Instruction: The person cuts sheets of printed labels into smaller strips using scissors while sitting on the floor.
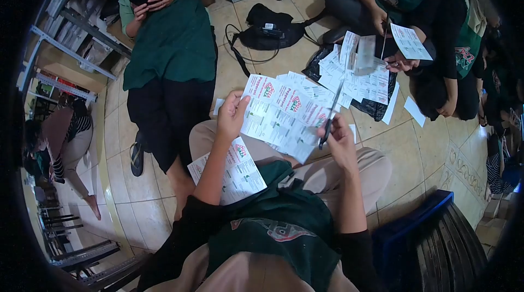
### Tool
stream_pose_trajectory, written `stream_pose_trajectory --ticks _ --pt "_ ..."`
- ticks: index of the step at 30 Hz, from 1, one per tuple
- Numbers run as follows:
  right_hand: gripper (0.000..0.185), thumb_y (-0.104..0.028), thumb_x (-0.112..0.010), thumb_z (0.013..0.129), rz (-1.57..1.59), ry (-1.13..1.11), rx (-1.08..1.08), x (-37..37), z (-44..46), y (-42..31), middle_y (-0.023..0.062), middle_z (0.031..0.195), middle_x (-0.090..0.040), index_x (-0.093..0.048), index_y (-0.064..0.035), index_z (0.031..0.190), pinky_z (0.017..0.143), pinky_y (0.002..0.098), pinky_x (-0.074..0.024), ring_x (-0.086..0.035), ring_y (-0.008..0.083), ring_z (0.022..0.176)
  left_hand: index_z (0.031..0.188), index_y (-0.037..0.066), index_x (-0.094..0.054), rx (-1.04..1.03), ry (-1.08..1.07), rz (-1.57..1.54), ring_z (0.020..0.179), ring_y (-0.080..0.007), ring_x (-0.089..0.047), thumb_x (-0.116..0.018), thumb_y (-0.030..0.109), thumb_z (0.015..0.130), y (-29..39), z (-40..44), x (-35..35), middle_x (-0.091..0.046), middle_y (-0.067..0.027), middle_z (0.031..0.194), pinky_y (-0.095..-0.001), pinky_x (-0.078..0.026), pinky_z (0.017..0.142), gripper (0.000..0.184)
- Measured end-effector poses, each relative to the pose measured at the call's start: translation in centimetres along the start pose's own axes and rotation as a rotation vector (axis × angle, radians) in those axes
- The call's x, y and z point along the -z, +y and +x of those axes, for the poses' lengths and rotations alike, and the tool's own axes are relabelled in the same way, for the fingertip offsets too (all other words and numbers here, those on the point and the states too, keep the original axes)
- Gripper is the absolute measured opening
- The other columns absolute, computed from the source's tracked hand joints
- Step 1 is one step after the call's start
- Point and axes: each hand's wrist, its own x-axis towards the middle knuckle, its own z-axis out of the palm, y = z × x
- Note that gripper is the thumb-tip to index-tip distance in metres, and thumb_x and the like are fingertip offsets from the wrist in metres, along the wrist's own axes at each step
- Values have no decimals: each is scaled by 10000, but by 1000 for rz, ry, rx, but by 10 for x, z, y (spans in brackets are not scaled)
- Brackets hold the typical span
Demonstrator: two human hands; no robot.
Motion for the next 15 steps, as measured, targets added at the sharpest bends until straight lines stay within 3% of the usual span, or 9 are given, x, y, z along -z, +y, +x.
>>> stream_pose_trajectory --ticks 3,9,13,15 --pt "670 -214 -769 749 -111 -167 -133 0 -8 4 8 1027 -537 -424 12 1277 848 245 -385 -498 100 959 976 -21 -565 -25 36 -68 703 -54 -550 -547 119 922 -3 -2 -2 -669 -73 853 -210 -438 613 151" --pt "707 -385 -741 754 8 -132 -52 8 -2 7 13 1047 -533 -441 -2 1268 852 259 -393 -501 104 948 1008 -23 -559 -66 15 -105 749 -56 -567 -542 99 922 -18 -5 5 -663 -71 879 -204 -450 660 150" --pt "696 -426 -734 743 71 -39 -9 9 -1 4 26 1038 -547 -465 -15 1236 853 269 -410 -529 121 924 1024 -31 -547 -38 37 -150 806 -70 -587 -530 86 925 -16 -7 7 -657 -76 925 -202 -453 704 154" --pt "661 -387 -736 750 66 -66 -1 10 0 3 32 1034 -551 -467 -15 1225 853 273 -415 -538 126 927 1030 -33 -542 -42 40 -166 815 -74 -589 -525 85 927 -15 -7 5 -657 -81 933 -201 -451 713 157"
